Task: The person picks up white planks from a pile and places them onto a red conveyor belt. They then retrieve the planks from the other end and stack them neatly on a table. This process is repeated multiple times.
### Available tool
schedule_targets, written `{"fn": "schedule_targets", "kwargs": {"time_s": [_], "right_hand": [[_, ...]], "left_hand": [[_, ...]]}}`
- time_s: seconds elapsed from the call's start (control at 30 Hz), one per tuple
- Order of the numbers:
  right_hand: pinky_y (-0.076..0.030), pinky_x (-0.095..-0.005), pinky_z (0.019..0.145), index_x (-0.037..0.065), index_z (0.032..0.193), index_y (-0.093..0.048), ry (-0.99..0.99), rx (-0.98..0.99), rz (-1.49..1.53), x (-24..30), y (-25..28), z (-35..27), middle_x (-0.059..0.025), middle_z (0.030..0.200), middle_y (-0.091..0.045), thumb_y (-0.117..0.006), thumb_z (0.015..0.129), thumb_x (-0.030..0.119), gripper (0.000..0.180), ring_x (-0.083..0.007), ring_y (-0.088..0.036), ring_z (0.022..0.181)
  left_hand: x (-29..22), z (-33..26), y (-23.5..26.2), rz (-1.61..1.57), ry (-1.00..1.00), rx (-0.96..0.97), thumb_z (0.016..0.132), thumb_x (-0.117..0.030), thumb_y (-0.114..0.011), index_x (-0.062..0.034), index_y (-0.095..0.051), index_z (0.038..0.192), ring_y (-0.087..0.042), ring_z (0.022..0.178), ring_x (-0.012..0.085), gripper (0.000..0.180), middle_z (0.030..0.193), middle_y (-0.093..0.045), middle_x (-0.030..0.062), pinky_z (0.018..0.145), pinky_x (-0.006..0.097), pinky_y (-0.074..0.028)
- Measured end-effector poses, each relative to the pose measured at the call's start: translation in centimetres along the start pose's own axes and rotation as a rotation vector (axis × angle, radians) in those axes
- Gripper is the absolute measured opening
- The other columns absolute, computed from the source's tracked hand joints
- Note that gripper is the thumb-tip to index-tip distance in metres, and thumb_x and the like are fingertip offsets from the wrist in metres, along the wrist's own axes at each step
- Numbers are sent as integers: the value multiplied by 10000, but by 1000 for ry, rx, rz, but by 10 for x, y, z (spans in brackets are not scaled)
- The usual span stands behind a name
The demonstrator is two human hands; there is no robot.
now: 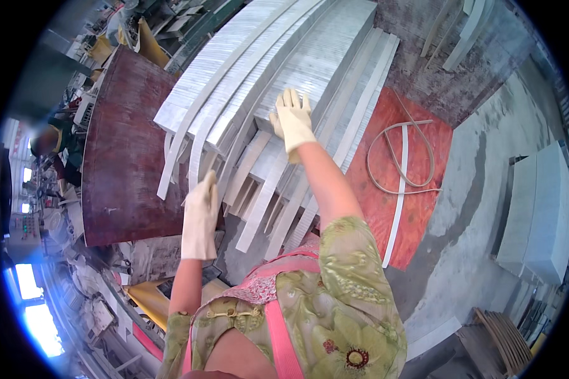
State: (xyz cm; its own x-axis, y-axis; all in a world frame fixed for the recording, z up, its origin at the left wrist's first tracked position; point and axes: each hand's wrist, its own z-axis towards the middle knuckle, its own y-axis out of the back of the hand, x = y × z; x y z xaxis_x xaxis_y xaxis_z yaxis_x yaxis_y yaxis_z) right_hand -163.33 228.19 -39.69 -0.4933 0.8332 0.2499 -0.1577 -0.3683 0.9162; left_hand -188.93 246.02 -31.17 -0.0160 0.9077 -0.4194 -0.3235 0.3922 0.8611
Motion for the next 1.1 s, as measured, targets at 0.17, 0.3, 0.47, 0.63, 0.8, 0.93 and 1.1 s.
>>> {"fn": "schedule_targets", "kwargs": {"time_s": [0.17, 0.3, 0.47, 0.63, 0.8, 0.93, 1.1], "right_hand": [[-399, -442, 1142, -13, 1338, -594, 269, -4, 599, 44, 24, -90, -203, 1400, -585, -588, 978, 237, 438, -345, -541, 1316], [-396, -394, 1149, -15, 1396, -541, -192, -128, 1027, 35, 14, -160, -207, 1438, -556, -569, 999, 230, 468, -333, -511, 1359], [-298, -399, 1203, -9, 1513, -365, -334, -201, 819, 23, -10, -144, -238, 1536, -428, -460, 1047, 310, 573, -347, -397, 1444], [-260, -390, 1220, -62, 1563, -232, -621, -108, 677, 34, -42, -76, -280, 1632, -242, -492, 1037, 461, 786, -357, -303, 1498], [-302, -363, 1185, -29, 1527, -342, -556, 3, 1195, 11, 7, -96, -261, 1562, -392, -535, 1020, 467, 735, -341, -386, 1454], [-407, -341, 1073, -15, 1339, -581, -636, -269, 1157, -1, -2, -139, -179, 1392, -589, -548, 1022, 391, 516, -262, -544, 1294], [-478, -322, 947, -22, 1159, -699, -726, -394, 1039, -4, -13, -284, -84, 1066, -706, -582, 1009, 295, 370, -166, -632, 1024]], "left_hand": [[-5, -67, -3, -143, -52, 201, 989, -84, -588, 9, -659, 1206, -698, 893, 379, 247, 998, -713, 229, 795, 443, -537], [-20, -109, -14, -261, 314, 153, 1044, -241, -524, -44, -650, 1277, -691, 918, 332, 331, 1036, -735, 172, 850, 412, -530], [-13, -105, -9, -442, 571, 128, 1067, -316, -478, -54, -628, 1337, -693, 1035, 268, 405, 1145, -737, 115, 925, 355, -510], [-10, -103, -18, -737, 650, 53, 1077, -241, -504, 19, -589, 1348, -676, 1067, 180, 385, 1110, -728, 125, 957, 305, -504], [9, -118, -47, -887, 674, -11, 1082, -230, -497, 22, -578, 1351, -675, 1113, 197, 377, 1121, -719, 137, 963, 318, -515], [-13, -106, -28, -979, 616, -41, 1083, -222, -496, 33, -568, 1361, -681, 1098, 204, 384, 1137, -710, 154, 994, 307, -510], [-1, -129, -10, -944, 510, 5, 1077, -239, -508, 32, -565, 1369, -686, 1107, 201, 402, 1124, -723, 155, 987, 308, -506]]}}
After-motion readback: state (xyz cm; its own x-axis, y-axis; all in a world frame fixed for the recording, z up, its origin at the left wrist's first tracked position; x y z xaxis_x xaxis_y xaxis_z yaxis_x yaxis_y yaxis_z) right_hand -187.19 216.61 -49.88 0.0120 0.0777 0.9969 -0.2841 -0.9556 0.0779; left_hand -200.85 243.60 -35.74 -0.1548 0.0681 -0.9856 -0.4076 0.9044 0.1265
